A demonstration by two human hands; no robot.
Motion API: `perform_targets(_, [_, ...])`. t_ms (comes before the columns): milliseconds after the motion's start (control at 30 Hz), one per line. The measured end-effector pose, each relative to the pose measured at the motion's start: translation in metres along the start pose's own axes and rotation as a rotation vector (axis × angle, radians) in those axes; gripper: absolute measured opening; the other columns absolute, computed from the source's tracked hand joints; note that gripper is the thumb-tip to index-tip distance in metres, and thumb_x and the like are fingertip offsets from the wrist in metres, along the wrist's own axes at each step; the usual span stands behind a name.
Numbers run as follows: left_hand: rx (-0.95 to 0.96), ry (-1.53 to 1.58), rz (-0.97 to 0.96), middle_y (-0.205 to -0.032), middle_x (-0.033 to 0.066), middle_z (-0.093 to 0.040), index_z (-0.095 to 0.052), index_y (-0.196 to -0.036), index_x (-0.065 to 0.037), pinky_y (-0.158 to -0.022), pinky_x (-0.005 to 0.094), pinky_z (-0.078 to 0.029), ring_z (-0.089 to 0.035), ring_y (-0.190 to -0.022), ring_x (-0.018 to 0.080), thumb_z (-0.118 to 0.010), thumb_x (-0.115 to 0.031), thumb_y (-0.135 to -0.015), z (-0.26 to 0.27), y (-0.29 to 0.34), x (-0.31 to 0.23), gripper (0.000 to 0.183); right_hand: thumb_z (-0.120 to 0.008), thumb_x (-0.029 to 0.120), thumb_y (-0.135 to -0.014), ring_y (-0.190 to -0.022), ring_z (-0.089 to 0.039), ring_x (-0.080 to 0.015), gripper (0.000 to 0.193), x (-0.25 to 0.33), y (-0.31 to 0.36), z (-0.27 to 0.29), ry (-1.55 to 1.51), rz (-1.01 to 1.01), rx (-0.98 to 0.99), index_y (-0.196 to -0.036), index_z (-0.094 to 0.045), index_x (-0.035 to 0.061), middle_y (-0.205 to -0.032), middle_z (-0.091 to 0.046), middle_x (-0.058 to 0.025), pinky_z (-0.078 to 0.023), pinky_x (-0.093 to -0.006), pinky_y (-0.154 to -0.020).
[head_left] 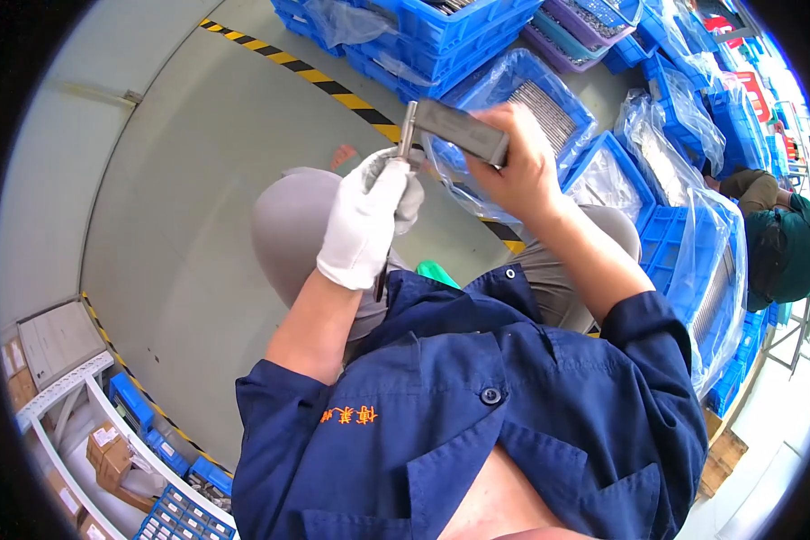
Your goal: Inspecting long metal rods using a measurement gauge and sorting them into blue plastic bins.
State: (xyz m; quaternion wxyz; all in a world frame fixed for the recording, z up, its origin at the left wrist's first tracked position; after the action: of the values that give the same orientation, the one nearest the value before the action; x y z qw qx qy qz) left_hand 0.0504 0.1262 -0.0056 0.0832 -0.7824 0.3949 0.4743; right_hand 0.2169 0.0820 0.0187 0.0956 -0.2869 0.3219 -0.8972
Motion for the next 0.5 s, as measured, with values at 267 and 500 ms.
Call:
perform_targets(267, [-0.049, -0.176, 0.028, -0.065, 0.0010, -0.050, -0.052, -0.101, 0.002, -0.047, 0.0175, -0.029, -0.037, -0.051, 0.0065, -0.036, -0.023, -0.090, 0.007, -0.008, 0.003, 0.031, -0.069, 0.012, -0.065, -0.069, -0.055, -0.0283, 0.030, -0.011, 0.003, 0.014, 0.117, -0.299, 0.007, -0.085, -0.049, 0.0019, -0.077, -0.055, -0.0137, -0.044, -0.0338, -0.061])
perform_targets(500, [-0.063, -0.154, 0.091, -0.064, -0.0008, -0.045, -0.053, -0.094, -0.001, -0.046, 0.0176, -0.029, -0.037, -0.051, 0.0053, -0.045, -0.013, -0.086, -0.004, -0.010, 0.005, 0.016, -0.068, 0.008, -0.064, -0.073, -0.056, -0.0239, 0.035, 0.025, -0.025, 0.014, 0.010, -0.092, -0.014, -0.095, -0.053, 0.0036, -0.083, -0.057, -0.0109, -0.045, -0.0301, -0.065])
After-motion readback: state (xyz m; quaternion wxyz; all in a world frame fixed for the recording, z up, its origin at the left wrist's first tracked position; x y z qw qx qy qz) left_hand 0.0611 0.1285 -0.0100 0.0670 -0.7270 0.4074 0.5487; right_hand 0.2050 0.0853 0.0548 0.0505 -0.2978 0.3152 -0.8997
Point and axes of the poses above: each hand's wrist, its own y-axis away from the middle knuckle, its own z-axis out of the back of the hand, x = y × z, the point moved 3 cm from there along -y, towards the middle knuckle
